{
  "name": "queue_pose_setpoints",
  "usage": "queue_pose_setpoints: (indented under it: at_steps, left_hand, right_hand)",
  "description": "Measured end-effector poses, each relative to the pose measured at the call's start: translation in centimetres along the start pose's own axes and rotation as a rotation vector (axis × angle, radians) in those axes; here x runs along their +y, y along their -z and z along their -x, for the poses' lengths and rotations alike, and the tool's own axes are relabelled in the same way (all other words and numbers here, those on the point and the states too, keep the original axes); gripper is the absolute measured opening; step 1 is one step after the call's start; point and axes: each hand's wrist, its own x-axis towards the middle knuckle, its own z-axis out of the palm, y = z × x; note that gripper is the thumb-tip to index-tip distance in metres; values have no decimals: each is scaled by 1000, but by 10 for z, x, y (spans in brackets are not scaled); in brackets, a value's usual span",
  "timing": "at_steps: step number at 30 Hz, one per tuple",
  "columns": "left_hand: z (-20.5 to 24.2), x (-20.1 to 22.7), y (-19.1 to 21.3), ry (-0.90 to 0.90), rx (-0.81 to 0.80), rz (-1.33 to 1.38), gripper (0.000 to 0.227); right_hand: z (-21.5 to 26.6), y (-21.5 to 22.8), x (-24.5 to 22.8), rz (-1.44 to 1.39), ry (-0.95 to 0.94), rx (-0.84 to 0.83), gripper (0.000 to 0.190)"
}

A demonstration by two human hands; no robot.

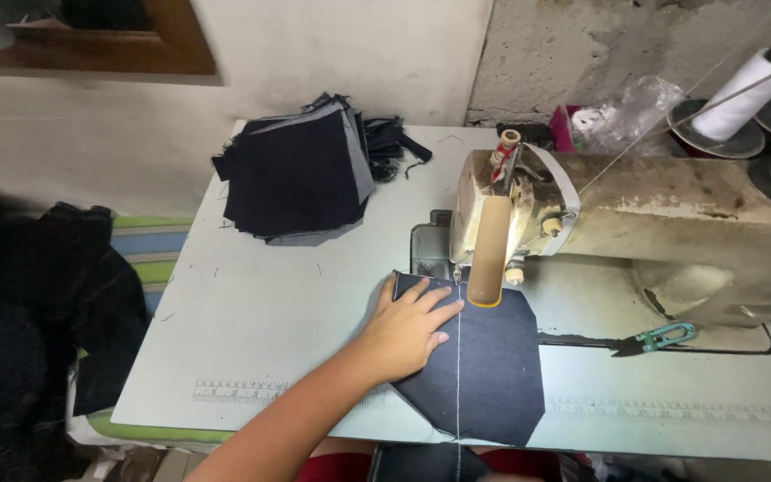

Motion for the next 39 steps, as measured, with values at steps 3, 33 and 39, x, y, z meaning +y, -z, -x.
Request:
queue_pose_setpoints:
  at_steps: [3,33,39]
  left_hand:
    - [-2,0,-9,-10,117,86,53]
    - [3,-2,-11,-94,264,37,44]
    - [3,-5,-19,-104,334,23,40]
  right_hand:
    - [-79,64,-5,-121,-94,-8,15]
    - [-112,31,0,636,-331,62,25]
    - [-129,39,7,628,-378,4,30]
